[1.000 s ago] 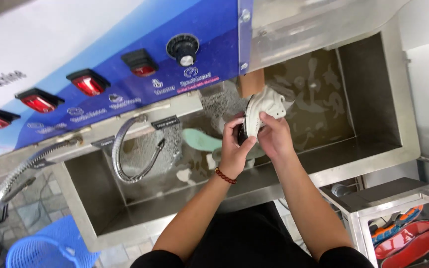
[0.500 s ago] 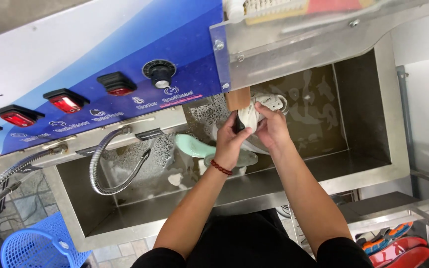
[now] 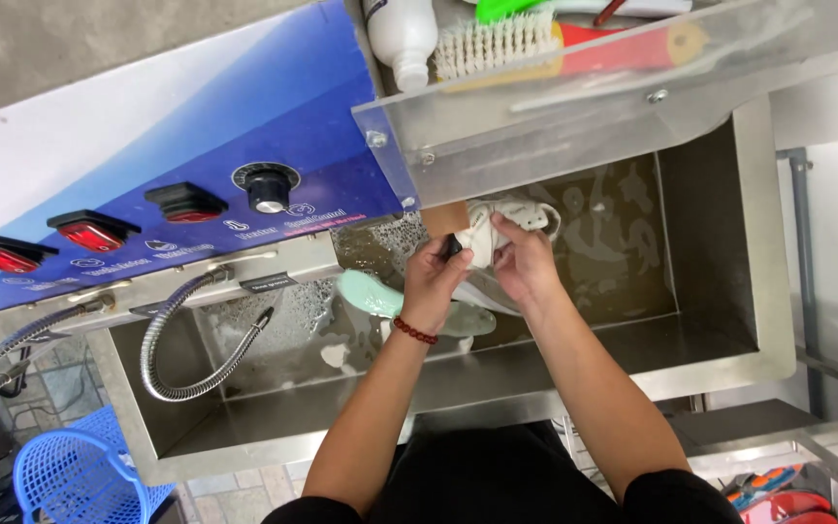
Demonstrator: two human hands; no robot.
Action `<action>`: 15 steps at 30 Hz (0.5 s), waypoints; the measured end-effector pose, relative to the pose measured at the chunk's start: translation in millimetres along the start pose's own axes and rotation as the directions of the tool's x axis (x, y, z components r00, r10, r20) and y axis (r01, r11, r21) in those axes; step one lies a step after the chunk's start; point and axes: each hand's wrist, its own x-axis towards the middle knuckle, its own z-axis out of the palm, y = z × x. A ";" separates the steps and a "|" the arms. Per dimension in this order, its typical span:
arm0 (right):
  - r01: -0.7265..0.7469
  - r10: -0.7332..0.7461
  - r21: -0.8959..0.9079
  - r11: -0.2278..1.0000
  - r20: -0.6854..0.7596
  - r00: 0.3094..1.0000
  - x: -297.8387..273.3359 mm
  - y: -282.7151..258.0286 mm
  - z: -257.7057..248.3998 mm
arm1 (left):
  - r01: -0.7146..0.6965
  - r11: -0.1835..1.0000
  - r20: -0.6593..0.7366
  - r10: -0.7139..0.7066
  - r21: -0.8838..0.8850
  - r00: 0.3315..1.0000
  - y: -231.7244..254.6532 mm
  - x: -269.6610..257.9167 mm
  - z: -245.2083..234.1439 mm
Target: Cleaning a white sneaker using a specialized shoe washing station.
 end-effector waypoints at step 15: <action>0.321 -0.141 -0.814 0.484 0.290 0.947 -57.7 -7.9 -47.1 | 0.147 0.859 -0.044 -0.144 0.490 0.989 -11.0 22.8 -20.1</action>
